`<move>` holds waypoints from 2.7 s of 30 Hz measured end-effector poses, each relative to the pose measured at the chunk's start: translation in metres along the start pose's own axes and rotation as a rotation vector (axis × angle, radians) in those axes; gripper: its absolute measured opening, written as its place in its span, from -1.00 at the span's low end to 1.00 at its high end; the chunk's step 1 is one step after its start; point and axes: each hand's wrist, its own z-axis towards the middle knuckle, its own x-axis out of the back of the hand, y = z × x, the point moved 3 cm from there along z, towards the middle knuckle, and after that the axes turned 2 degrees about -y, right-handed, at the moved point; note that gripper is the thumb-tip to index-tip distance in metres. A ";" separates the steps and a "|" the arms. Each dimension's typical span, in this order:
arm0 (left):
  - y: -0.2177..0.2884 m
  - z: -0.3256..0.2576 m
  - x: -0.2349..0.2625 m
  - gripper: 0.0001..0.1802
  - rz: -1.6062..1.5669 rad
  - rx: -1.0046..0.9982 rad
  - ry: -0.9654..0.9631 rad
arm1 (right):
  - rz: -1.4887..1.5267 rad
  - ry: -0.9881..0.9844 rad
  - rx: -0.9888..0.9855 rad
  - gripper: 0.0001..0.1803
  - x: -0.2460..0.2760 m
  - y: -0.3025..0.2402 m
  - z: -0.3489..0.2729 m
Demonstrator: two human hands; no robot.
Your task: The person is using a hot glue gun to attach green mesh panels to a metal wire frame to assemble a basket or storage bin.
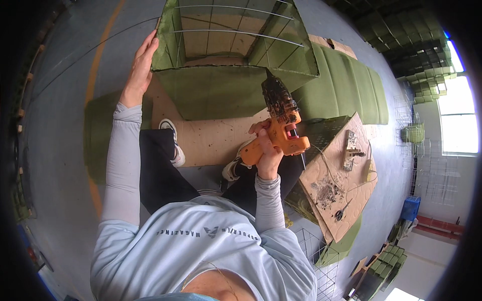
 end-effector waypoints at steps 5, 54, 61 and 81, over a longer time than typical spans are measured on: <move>0.000 0.000 0.000 -0.32 0.002 -0.018 -0.018 | -0.012 0.032 0.025 -0.80 0.006 -0.002 0.004; 0.002 -0.002 -0.002 -0.32 0.001 -0.015 -0.015 | 0.013 -0.017 -0.020 -0.80 -0.008 0.004 -0.002; 0.000 -0.001 -0.001 -0.32 -0.010 -0.009 -0.004 | -0.061 -0.099 -0.071 -0.75 -0.021 0.009 -0.006; 0.002 -0.003 -0.001 -0.29 0.020 -0.015 -0.008 | -0.020 -0.104 -0.108 -0.78 -0.035 0.007 -0.008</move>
